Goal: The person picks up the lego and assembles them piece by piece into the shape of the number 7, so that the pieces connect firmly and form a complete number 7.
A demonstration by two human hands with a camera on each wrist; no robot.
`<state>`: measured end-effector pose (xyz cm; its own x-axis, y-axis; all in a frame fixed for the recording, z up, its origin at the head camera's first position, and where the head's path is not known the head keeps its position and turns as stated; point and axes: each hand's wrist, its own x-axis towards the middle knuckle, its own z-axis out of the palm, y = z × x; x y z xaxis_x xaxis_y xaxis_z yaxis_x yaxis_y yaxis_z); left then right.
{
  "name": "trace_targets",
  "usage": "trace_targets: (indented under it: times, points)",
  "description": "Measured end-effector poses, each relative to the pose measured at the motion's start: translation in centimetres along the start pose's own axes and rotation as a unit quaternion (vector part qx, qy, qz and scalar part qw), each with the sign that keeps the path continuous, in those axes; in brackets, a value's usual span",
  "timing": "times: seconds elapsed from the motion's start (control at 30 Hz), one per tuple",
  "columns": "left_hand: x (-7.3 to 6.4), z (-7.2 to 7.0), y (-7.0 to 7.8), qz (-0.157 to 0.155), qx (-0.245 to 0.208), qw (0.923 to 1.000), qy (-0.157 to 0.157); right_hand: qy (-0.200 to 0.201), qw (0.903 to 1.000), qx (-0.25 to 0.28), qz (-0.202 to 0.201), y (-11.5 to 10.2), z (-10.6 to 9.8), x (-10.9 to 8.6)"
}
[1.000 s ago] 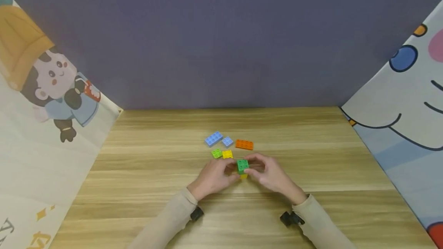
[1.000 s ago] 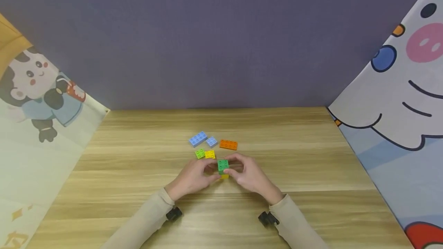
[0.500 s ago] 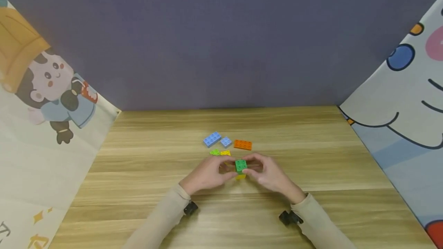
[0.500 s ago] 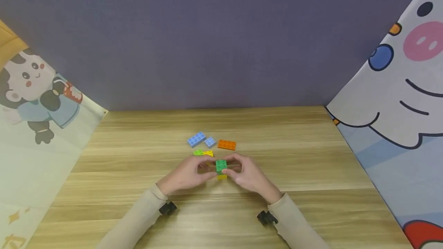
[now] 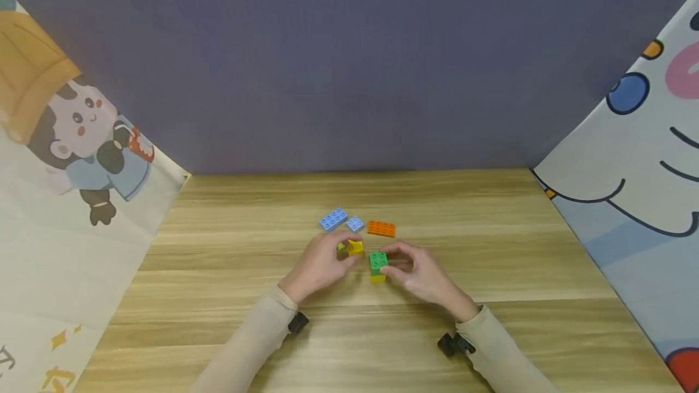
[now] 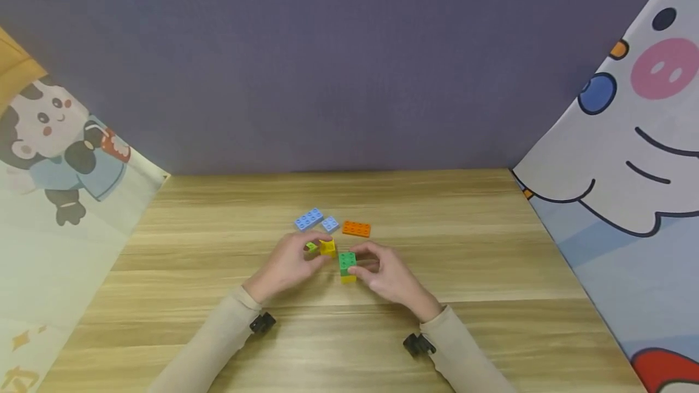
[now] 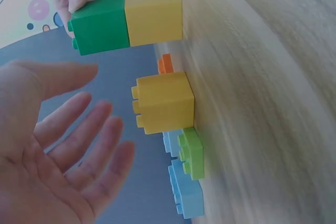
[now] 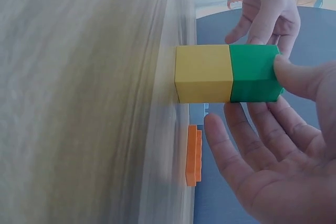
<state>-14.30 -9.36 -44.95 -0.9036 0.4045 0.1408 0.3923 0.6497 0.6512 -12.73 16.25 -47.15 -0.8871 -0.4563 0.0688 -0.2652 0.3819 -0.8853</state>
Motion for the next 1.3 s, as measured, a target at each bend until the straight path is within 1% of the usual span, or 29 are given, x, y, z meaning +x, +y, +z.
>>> trace_targets:
  times: [0.1, 0.23, 0.33, 0.57, 0.83, 1.07, 1.3]
  points:
    - [0.2, 0.1, -0.3, -0.01, 0.003, 0.9998, 0.017, 0.0, 1.0, -0.001, 0.002, 0.0, 0.1, 0.0]
    - [0.4, 0.3, -0.5, -0.026, 0.01, 0.9993, 0.023, 0.0, 1.0, -0.003, 0.002, -0.1, 0.1, 0.0]
    - [0.6, 0.4, -0.8, -0.03, 0.013, 0.9992, 0.021, 0.001, 1.0, -0.003, 0.002, -0.1, 0.0, 0.0]
    - [0.9, 0.6, -1.4, -0.025, 0.014, 0.9996, 0.008, 0.004, 1.0, -0.004, 0.008, -0.1, -0.1, 0.0]
    - [1.4, 1.0, -2.1, -0.037, -0.001, 0.9992, -0.012, 0.006, 0.9999, -0.001, 0.009, -0.2, 0.1, -0.1]
    - [1.5, 1.0, -2.2, -0.034, -0.007, 0.9993, -0.012, 0.004, 0.9999, 0.007, 0.008, 0.1, 0.1, 0.1]
    - [1.6, 1.0, -2.3, -0.041, -0.009, 0.9991, -0.009, 0.002, 0.9999, 0.009, 0.011, 0.2, 0.1, 0.0]
